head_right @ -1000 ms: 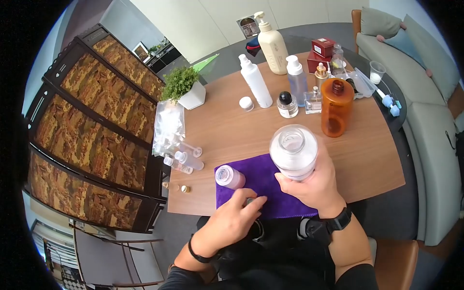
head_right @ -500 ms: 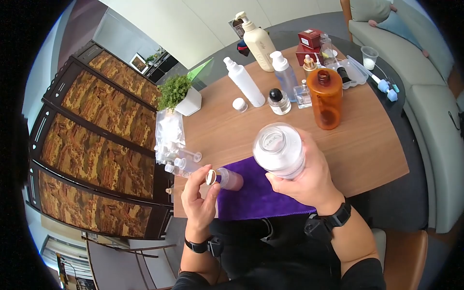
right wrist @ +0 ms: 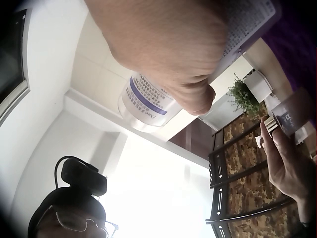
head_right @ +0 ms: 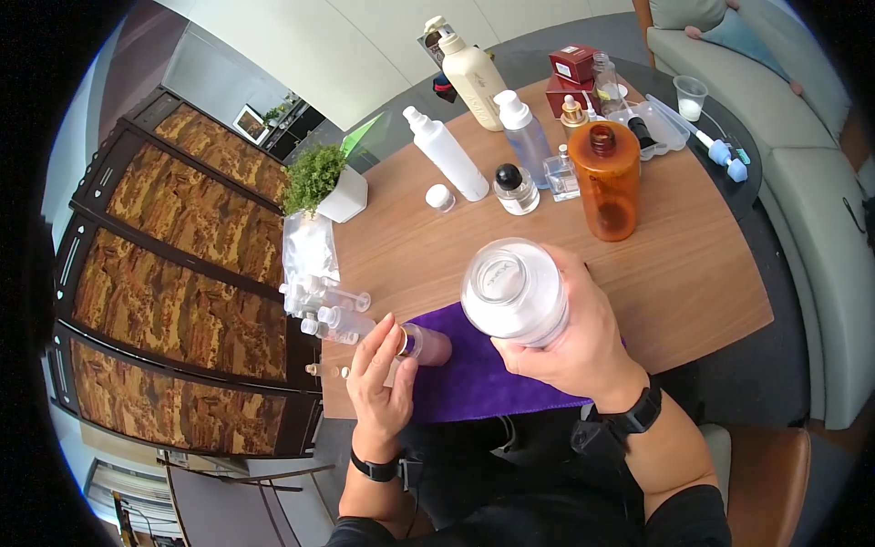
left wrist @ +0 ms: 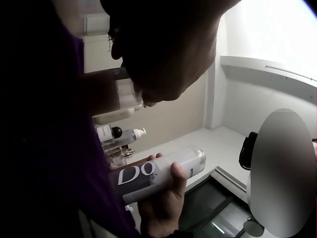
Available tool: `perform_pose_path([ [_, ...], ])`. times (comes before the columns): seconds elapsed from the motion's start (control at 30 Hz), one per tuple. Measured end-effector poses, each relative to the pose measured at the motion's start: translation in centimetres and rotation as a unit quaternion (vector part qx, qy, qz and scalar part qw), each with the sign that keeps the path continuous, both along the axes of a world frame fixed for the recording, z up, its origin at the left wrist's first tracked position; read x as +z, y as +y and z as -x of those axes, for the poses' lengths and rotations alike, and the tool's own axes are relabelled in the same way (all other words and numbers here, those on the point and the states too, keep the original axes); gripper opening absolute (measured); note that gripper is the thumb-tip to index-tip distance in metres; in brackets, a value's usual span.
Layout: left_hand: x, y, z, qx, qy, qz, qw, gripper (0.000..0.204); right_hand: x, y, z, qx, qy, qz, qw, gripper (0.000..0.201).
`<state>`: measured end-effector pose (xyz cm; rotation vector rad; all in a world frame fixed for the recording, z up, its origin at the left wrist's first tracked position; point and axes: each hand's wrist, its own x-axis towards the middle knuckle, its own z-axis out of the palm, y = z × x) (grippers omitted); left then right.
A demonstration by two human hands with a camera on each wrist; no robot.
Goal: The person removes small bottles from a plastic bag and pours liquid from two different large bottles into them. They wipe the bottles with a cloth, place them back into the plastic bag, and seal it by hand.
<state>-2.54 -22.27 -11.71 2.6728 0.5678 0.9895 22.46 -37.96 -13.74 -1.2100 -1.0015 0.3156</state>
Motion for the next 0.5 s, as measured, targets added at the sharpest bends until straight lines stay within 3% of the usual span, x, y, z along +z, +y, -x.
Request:
perform_pose_path([
  [0.1, -0.5, -0.3, 0.2, 0.007, 0.004, -0.033, 0.999, 0.065, 0.0, 0.1, 0.1, 0.007, 0.012, -0.002, 1.000, 0.088],
  [0.5, -1.3, 0.0, -0.2, 0.005, -0.024, -0.057, 0.998, 0.072, 0.4, -0.1, 0.2, 0.018, 0.020, -0.012, 1.000, 0.087],
])
